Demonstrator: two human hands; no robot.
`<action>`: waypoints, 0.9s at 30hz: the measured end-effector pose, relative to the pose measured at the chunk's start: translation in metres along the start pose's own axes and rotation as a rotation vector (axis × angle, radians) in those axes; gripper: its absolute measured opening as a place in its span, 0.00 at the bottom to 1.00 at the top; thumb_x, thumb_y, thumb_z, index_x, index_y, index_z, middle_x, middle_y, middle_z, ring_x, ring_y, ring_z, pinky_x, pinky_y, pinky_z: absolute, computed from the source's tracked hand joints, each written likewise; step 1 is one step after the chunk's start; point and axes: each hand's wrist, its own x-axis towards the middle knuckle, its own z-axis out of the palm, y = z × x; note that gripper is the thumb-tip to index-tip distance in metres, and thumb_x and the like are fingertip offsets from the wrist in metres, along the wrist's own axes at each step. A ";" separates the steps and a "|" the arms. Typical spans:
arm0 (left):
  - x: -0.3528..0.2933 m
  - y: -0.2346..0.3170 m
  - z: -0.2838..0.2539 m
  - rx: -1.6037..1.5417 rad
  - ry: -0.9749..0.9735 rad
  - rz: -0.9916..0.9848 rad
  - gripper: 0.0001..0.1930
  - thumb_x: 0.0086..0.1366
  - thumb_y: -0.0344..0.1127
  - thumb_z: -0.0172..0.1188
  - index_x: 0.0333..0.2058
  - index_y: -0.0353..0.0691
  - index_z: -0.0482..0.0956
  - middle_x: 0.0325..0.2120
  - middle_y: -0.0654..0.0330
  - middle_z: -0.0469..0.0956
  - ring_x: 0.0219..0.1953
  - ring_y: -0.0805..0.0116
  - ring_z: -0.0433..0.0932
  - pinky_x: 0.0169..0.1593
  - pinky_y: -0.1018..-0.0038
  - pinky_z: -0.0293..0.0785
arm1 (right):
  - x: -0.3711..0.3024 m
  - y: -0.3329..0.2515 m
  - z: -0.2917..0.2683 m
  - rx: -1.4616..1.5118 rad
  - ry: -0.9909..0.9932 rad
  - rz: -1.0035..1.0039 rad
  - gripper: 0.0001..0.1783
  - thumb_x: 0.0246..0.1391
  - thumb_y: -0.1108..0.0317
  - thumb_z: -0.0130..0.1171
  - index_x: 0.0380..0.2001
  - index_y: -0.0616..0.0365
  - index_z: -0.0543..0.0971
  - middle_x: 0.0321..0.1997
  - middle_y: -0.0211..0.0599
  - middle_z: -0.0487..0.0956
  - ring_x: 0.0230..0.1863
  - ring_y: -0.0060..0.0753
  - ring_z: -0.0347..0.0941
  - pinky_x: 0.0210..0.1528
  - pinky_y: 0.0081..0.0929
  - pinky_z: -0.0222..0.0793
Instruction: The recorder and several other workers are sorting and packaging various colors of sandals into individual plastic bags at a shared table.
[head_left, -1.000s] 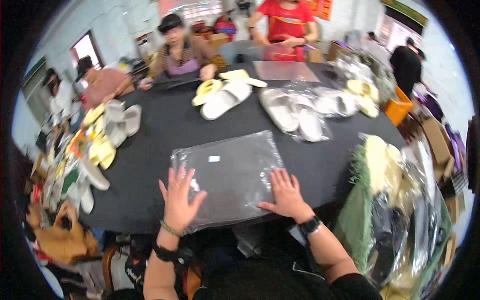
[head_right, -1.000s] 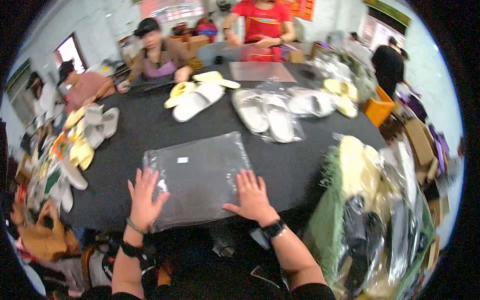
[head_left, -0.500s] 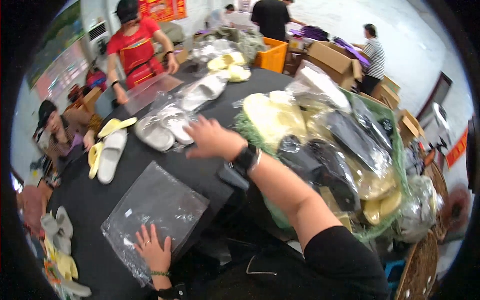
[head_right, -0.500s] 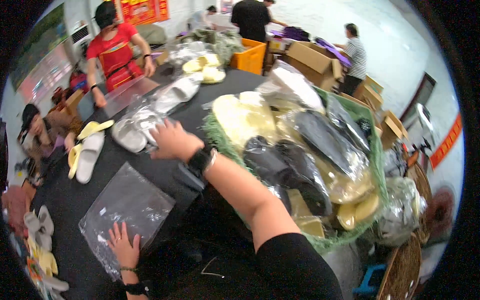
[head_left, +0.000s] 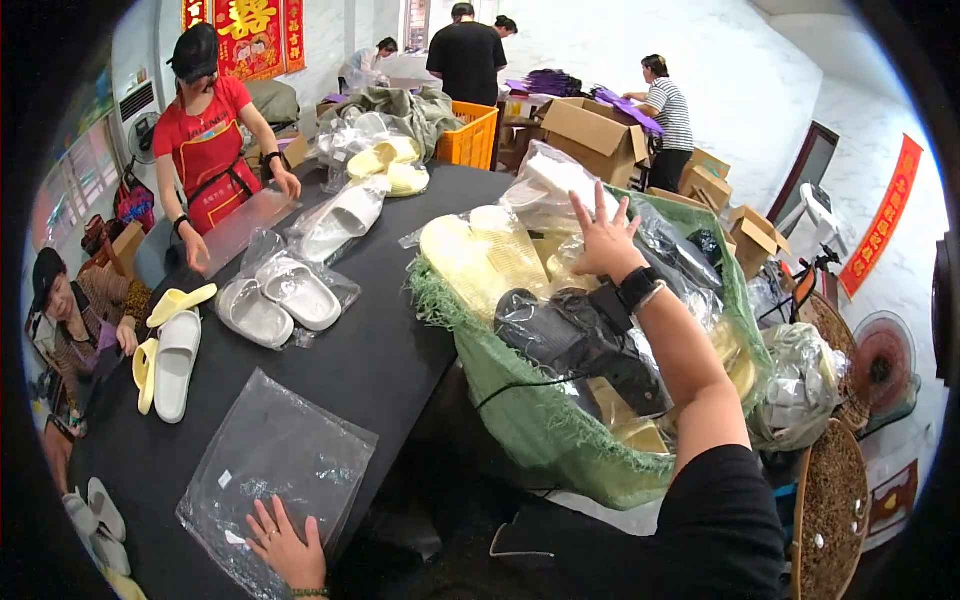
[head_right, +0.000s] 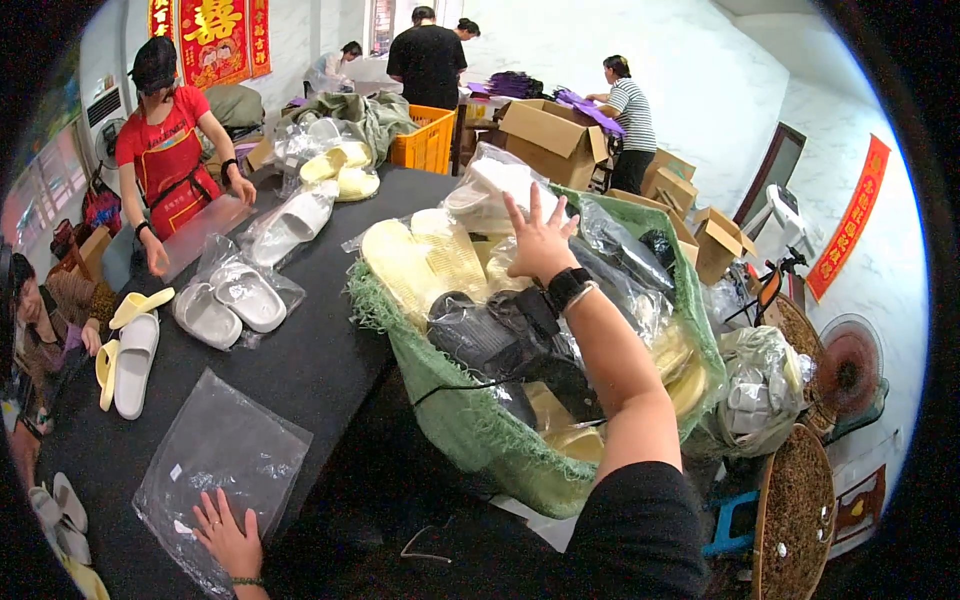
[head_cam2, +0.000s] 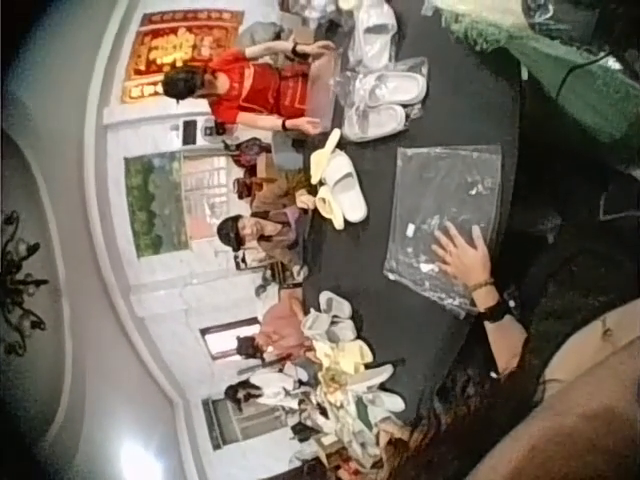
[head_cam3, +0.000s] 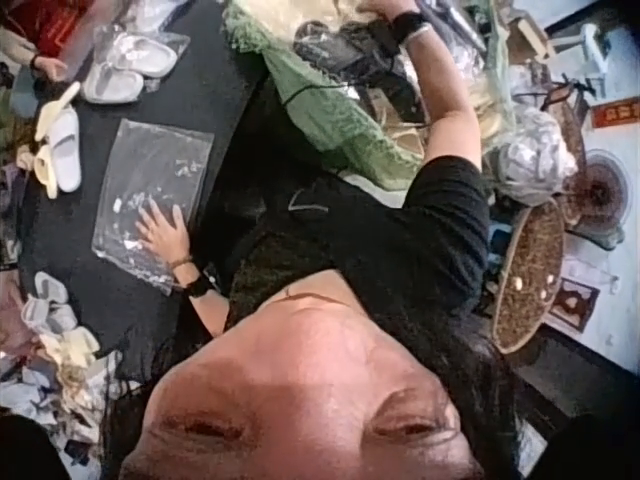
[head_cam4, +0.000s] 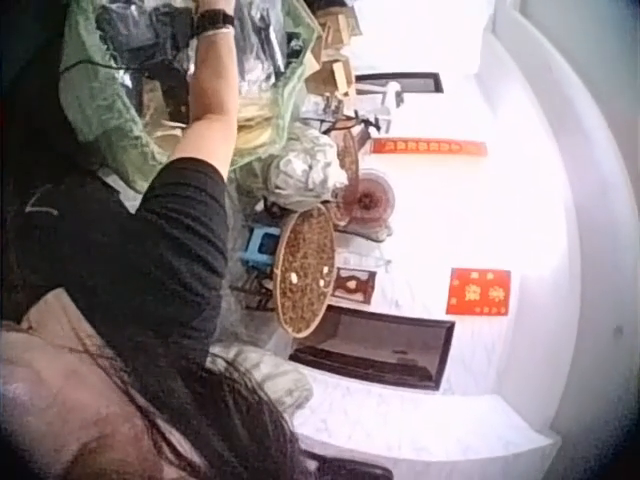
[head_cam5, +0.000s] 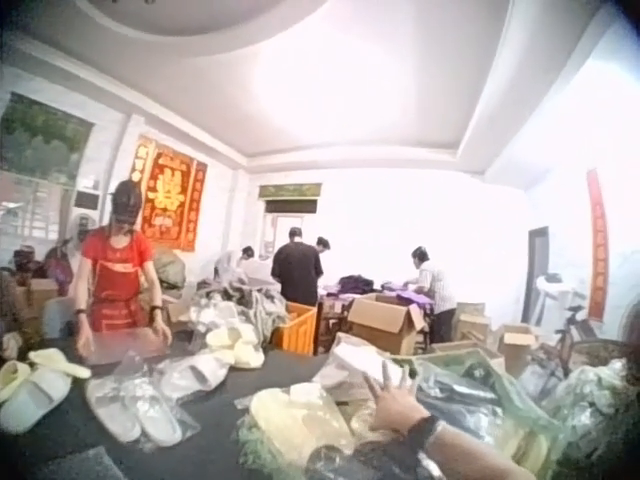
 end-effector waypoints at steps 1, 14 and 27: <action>-0.001 0.000 -0.001 0.029 -0.017 -0.019 0.35 0.67 0.57 0.50 0.69 0.51 0.59 0.71 0.56 0.51 0.72 0.44 0.46 0.69 0.40 0.41 | 0.007 -0.001 0.001 0.032 -0.018 0.041 0.75 0.29 0.54 0.77 0.74 0.32 0.35 0.77 0.55 0.29 0.70 0.91 0.34 0.60 0.86 0.42; -0.001 0.003 -0.003 -0.012 -0.017 -0.002 0.36 0.67 0.59 0.49 0.69 0.49 0.59 0.72 0.55 0.50 0.72 0.43 0.46 0.69 0.40 0.41 | 0.059 0.042 0.030 0.033 0.267 -0.053 0.13 0.57 0.71 0.50 0.42 0.53 0.81 0.32 0.47 0.82 0.37 0.50 0.81 0.40 0.44 0.77; -0.001 -0.001 0.001 -0.095 0.050 0.023 0.37 0.63 0.57 0.56 0.67 0.48 0.62 0.71 0.52 0.51 0.72 0.41 0.45 0.69 0.40 0.38 | 0.111 -0.063 -0.176 0.501 0.565 -0.284 0.20 0.49 0.68 0.55 0.47 0.51 0.82 0.42 0.49 0.83 0.45 0.52 0.80 0.50 0.42 0.75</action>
